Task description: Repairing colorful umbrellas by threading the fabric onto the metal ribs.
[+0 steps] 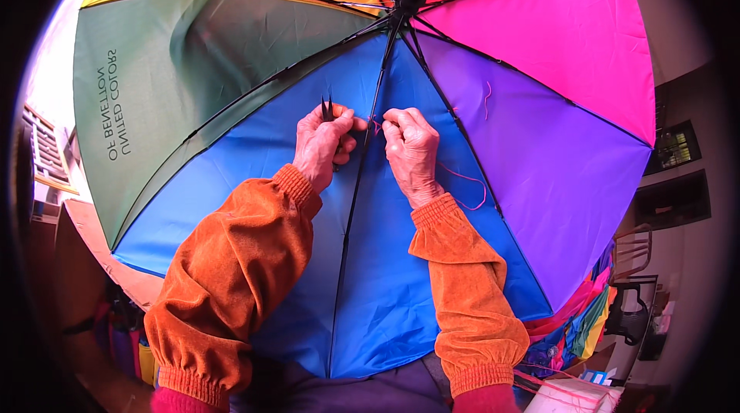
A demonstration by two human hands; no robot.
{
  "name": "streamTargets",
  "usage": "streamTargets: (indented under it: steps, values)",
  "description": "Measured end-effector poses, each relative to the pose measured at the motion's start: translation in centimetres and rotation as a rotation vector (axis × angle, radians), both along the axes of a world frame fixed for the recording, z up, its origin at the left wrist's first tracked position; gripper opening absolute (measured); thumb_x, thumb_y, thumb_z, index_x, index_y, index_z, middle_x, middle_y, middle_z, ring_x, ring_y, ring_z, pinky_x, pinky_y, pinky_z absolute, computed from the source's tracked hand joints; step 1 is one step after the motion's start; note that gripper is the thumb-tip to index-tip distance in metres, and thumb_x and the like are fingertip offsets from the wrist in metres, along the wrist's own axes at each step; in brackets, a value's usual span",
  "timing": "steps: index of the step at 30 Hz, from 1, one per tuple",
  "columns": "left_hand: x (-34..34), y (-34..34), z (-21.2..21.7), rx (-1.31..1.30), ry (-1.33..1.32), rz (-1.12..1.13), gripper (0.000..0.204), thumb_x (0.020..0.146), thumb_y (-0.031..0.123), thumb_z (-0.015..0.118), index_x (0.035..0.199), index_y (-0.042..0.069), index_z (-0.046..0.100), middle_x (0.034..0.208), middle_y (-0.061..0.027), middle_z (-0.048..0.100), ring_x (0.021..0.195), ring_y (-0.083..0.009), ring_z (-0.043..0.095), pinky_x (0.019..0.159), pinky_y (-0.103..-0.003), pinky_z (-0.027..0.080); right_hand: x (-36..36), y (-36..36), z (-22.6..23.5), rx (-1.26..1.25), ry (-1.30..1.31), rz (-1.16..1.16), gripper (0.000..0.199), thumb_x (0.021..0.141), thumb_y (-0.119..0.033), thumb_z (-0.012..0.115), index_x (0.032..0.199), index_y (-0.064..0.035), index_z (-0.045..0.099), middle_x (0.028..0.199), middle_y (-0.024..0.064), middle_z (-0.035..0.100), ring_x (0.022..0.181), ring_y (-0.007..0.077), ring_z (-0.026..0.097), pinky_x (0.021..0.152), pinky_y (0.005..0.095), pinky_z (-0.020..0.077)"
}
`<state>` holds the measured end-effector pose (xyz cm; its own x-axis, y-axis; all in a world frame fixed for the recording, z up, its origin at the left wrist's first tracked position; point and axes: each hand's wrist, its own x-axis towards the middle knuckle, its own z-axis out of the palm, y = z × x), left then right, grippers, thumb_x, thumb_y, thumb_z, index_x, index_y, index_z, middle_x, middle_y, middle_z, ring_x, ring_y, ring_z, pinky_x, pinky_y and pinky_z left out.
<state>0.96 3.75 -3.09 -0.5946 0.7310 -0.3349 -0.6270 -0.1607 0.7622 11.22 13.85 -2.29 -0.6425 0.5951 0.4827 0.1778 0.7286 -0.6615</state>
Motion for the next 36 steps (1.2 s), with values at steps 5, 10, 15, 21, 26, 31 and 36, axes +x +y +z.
streamTargets:
  steps: [5,10,15,21,26,31,36]
  values:
    - [0.1,0.0,-0.1,-0.002,0.017,-0.001,0.007,0.084,0.014,0.055,0.084,0.008,0.051,0.077,-0.0043,0.061,0.049,-0.0062,0.043,0.038,-0.019,0.030,0.2,-0.1,0.1,-0.006,-0.005,0.005,0.006,0.075,0.003,0.059,0.080,-0.0006,0.059,0.073,0.0076,0.056,0.061,0.0186,0.055,0.054,0.0281,0.0431]
    - [0.0,0.0,-0.4,0.000,0.031,-0.010,0.009,0.084,0.016,0.057,0.081,0.008,0.052,0.076,-0.0032,0.061,0.049,-0.0058,0.043,0.038,-0.019,0.030,-0.1,-0.1,0.0,0.014,-0.021,0.042,0.007,0.075,0.002,0.059,0.081,-0.0008,0.059,0.073,0.0075,0.055,0.062,0.0190,0.055,0.054,0.0286,0.0434]
    - [0.1,0.2,-0.2,-0.035,0.121,-0.080,0.010,0.083,0.017,0.058,0.079,0.009,0.055,0.071,-0.0011,0.059,0.048,-0.0046,0.042,0.038,-0.019,0.029,-0.2,0.1,0.5,0.114,-0.035,0.122,0.006,0.075,0.002,0.058,0.081,-0.0002,0.059,0.072,0.0081,0.054,0.062,0.0213,0.055,0.054,0.0293,0.0438]
    - [0.4,0.5,0.6,-0.010,0.153,-0.160,0.010,0.080,0.017,0.061,0.078,0.009,0.055,0.065,0.0003,0.056,0.046,-0.0038,0.040,0.038,-0.019,0.028,0.6,2.2,1.7,0.463,-0.113,0.296,0.002,0.078,0.003,0.058,0.077,0.0017,0.059,0.076,0.0050,0.055,0.056,0.0117,0.053,0.050,0.0255,0.0436]
    - [0.9,0.3,0.2,-0.074,0.327,-0.137,0.015,0.075,0.017,0.067,0.077,0.008,0.055,0.063,0.0001,0.056,0.047,-0.0041,0.042,0.040,-0.019,0.030,5.0,3.5,4.7,0.001,0.180,0.171,0.004,0.079,-0.001,0.057,0.082,-0.0037,0.058,0.073,0.0037,0.055,0.057,0.0149,0.053,0.049,0.0287,0.0419]
    - [1.6,1.8,-1.3,-0.132,0.664,-0.012,0.022,0.064,0.016,0.069,0.072,0.002,0.053,0.061,-0.0040,0.056,0.054,-0.0113,0.051,0.052,-0.026,0.043,8.7,2.0,7.9,-1.092,0.728,0.161,0.002,0.082,-0.007,0.051,0.082,-0.0091,0.053,0.062,-0.0032,0.046,0.046,0.0094,0.040,0.042,0.0244,0.0293]
    - [1.4,0.8,-0.6,-0.212,0.754,0.056,0.020,0.065,0.012,0.070,0.071,0.002,0.053,0.062,-0.0016,0.056,0.056,-0.0091,0.050,0.054,-0.023,0.043,29.2,10.7,11.3,-1.026,0.746,-0.037,0.024,0.091,-0.006,0.037,0.068,-0.0109,0.038,0.051,-0.0040,0.024,0.039,0.0059,0.021,0.037,0.0213,0.0186]
